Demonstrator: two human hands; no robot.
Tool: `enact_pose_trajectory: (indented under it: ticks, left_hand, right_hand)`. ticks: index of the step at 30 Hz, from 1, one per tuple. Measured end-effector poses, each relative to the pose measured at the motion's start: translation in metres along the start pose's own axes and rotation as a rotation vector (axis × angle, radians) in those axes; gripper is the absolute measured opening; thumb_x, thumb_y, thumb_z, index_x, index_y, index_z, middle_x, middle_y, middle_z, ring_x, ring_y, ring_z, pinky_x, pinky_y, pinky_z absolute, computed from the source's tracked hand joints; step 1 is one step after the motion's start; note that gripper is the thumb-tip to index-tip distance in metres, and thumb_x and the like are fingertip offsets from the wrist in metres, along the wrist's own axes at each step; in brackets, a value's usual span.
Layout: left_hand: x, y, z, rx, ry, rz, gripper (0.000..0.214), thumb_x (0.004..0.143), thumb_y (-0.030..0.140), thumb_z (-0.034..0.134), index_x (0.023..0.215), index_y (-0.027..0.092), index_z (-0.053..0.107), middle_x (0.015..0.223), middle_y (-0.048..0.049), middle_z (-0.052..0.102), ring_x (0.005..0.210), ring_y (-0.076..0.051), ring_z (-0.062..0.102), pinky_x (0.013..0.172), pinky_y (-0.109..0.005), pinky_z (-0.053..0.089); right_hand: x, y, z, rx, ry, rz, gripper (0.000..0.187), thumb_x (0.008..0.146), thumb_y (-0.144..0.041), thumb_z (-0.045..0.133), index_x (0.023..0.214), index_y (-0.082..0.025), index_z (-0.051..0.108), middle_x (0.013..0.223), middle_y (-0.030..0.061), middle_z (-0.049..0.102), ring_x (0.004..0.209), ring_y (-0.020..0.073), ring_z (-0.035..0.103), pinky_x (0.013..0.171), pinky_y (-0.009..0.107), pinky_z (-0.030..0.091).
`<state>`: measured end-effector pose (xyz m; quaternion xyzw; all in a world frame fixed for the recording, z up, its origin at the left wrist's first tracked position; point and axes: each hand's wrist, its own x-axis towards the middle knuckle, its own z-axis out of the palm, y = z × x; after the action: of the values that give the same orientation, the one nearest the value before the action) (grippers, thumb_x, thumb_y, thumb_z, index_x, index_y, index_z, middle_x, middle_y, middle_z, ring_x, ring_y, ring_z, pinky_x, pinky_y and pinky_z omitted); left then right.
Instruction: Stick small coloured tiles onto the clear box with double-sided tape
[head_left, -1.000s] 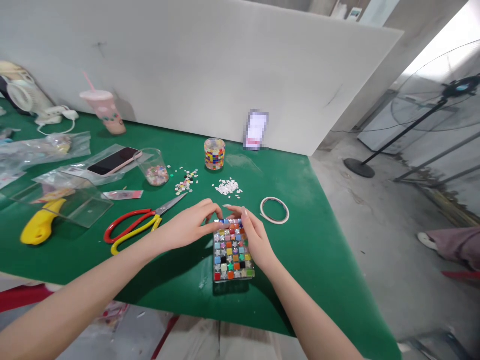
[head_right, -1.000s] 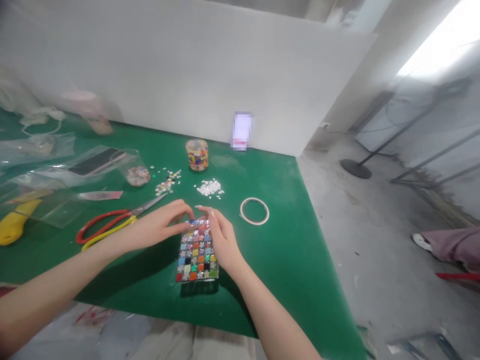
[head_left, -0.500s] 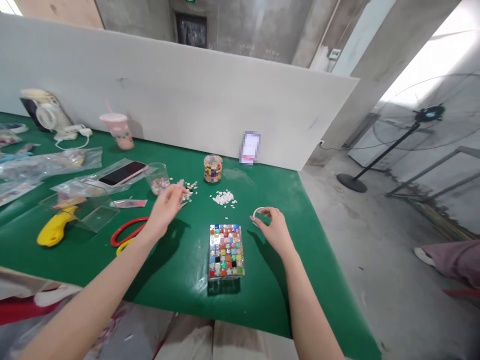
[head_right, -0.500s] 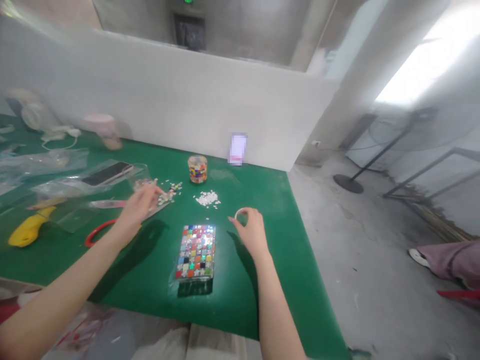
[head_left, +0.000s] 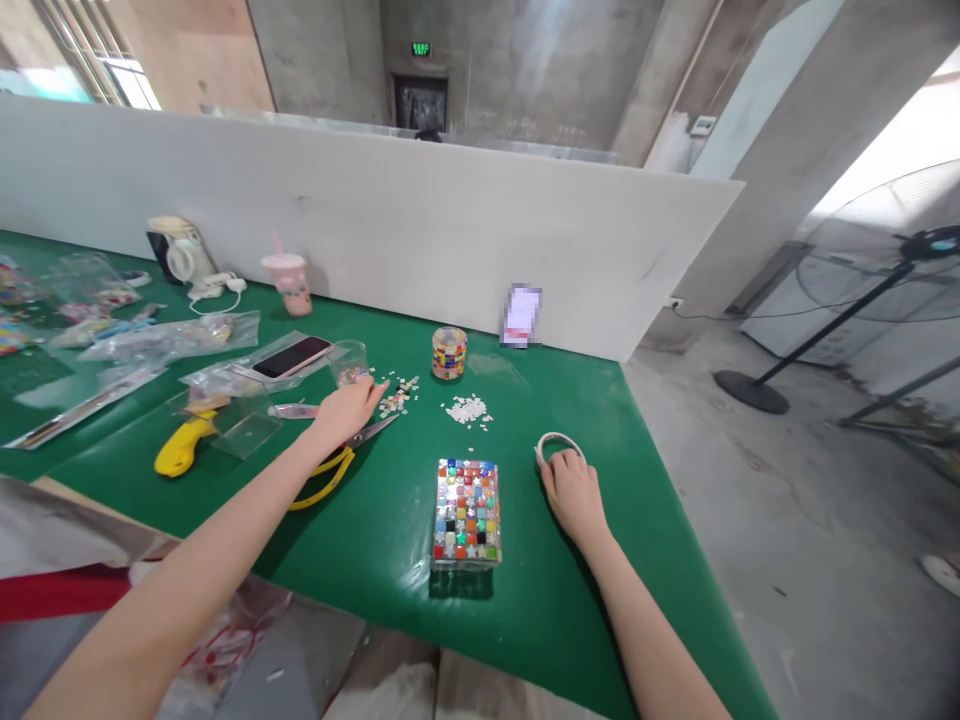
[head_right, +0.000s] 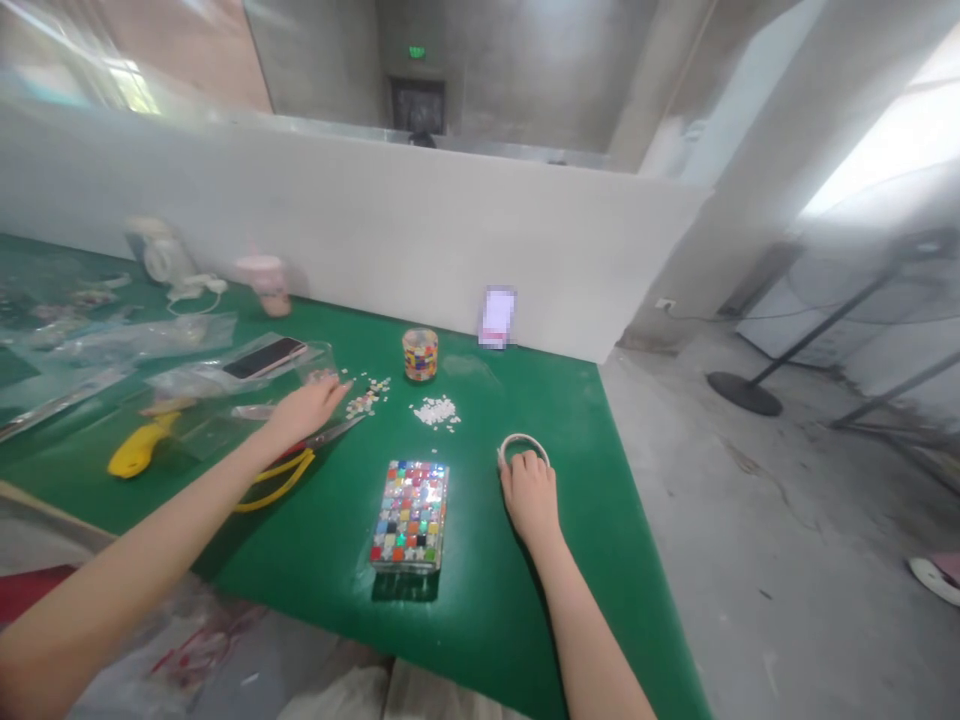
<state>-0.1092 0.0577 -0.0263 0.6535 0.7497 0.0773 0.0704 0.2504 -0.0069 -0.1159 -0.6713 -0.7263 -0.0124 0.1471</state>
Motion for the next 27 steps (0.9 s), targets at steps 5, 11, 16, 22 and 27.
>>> enact_pose_trajectory:
  ticks: [5,11,16,22,27]
  left_hand:
    - [0.034,0.018,0.022,0.131,-0.086,-0.008,0.035,0.094,0.038,0.056,0.12,0.015,0.058,0.118,-0.0105,0.062,0.102,-0.024,0.063,0.087,-0.046,0.053]
    - [0.057,0.024,0.035,0.169,-0.188,0.074,0.034,0.094,0.036,0.058,0.121,0.015,0.058,0.121,-0.0105,0.061,0.105,-0.024,0.062,0.089,-0.046,0.052]
    - [0.06,0.023,0.038,0.122,-0.211,0.154,0.033,0.094,0.034,0.058,0.121,0.015,0.058,0.121,-0.0101,0.061,0.104,-0.023,0.062,0.087,-0.045,0.053]
    - [0.07,0.013,0.032,0.014,-0.204,0.142,0.032,0.094,0.033,0.058,0.12,0.015,0.058,0.118,-0.0096,0.062,0.1,-0.022,0.063,0.084,-0.043,0.055]
    - [0.075,0.011,0.025,-0.09,-0.213,0.11,0.03,0.094,0.033,0.058,0.119,0.015,0.059,0.118,-0.0092,0.062,0.099,-0.022,0.064,0.084,-0.042,0.055]
  right_hand:
    - [-0.003,0.003,-0.008,0.026,-0.06,-0.004,0.021,0.095,-0.033,0.056,0.099,-0.013,0.064,0.092,0.0032,0.068,0.08,0.0155,0.066,0.077,0.036,0.056]
    - [-0.005,0.003,-0.01,0.081,-0.103,-0.009,0.023,0.095,-0.034,0.056,0.098,-0.013,0.064,0.089,0.0023,0.067,0.075,0.014,0.066,0.073,0.034,0.056]
    - [-0.003,0.004,-0.009,0.123,-0.116,-0.017,0.023,0.096,-0.035,0.055,0.098,-0.013,0.064,0.088,0.0023,0.067,0.074,0.0138,0.065,0.072,0.034,0.056]
    - [-0.003,0.007,-0.007,0.171,-0.1,-0.03,0.023,0.095,-0.035,0.056,0.1,-0.014,0.063,0.09,0.0026,0.067,0.075,0.014,0.065,0.072,0.034,0.056]
    - [-0.003,0.008,-0.005,0.21,-0.076,-0.04,0.024,0.095,-0.036,0.056,0.102,-0.014,0.063,0.092,0.0032,0.067,0.077,0.0147,0.065,0.073,0.034,0.055]
